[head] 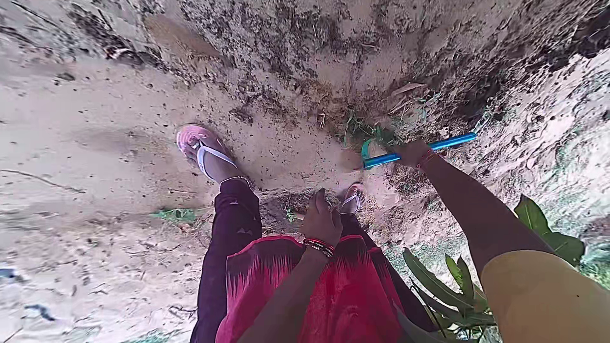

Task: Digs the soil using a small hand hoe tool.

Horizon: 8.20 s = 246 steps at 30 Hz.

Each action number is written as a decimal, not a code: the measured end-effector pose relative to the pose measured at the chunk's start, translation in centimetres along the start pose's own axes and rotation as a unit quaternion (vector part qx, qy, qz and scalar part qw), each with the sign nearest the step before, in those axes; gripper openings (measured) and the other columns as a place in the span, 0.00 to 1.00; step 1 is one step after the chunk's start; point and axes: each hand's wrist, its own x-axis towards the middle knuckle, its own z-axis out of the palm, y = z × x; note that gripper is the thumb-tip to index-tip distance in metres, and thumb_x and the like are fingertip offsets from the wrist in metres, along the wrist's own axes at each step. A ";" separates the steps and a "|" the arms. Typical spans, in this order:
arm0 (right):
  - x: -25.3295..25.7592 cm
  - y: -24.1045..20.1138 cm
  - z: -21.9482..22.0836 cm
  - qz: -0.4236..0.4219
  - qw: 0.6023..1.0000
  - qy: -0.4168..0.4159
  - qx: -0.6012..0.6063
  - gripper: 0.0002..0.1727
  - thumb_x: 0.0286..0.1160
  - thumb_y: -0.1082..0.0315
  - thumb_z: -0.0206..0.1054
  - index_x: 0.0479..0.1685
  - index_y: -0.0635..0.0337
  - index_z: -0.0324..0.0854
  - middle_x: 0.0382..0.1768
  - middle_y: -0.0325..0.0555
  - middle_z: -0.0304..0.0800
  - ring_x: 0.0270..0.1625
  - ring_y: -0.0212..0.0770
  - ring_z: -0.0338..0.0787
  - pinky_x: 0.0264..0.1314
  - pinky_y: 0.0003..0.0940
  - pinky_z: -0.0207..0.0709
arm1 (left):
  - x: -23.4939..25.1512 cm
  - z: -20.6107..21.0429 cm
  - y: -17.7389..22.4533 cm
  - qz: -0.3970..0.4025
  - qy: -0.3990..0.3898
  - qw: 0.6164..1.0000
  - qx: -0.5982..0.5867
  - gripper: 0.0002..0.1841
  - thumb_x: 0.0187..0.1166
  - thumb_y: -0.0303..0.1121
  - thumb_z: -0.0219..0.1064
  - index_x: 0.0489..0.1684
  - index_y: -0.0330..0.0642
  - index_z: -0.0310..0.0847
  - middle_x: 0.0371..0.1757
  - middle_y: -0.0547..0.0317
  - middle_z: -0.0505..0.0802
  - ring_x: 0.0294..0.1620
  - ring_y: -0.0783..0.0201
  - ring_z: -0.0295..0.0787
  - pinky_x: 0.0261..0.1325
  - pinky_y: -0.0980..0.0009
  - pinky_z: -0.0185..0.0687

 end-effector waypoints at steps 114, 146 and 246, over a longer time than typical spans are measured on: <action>4.2 -13.5 -1.0 0.333 0.172 0.325 0.868 0.07 0.76 0.76 0.63 0.39 0.56 0.68 0.16 0.34 0.66 0.13 0.30 0.68 0.17 0.26 0.71 | -0.5 -3.4 0.2 -0.021 -0.160 0.987 -0.003 0.30 0.86 0.32 0.60 0.87 0.28 0.60 0.79 0.30 0.77 0.72 0.41 0.83 0.76 0.52 0.76; 6.2 -16.6 -6.3 0.313 0.111 0.313 0.890 0.04 0.78 0.72 0.63 0.41 0.56 0.71 0.23 0.38 0.70 0.19 0.33 0.72 0.23 0.31 0.76 | -0.9 -4.0 0.2 0.048 -0.032 0.995 -0.081 0.27 0.80 0.27 0.61 0.79 0.22 0.68 0.67 0.29 0.85 0.59 0.42 0.89 0.64 0.51 0.82; 7.9 -14.4 -3.0 0.109 0.967 0.104 0.204 0.31 0.83 0.76 0.62 0.88 0.56 0.66 0.81 0.68 0.72 0.65 0.76 0.86 0.56 0.74 0.79 | 4.3 -4.0 0.2 -0.125 0.273 0.818 -0.491 0.24 0.96 0.32 0.44 0.84 0.28 0.44 0.40 0.54 0.82 0.36 0.73 0.87 0.48 0.75 0.85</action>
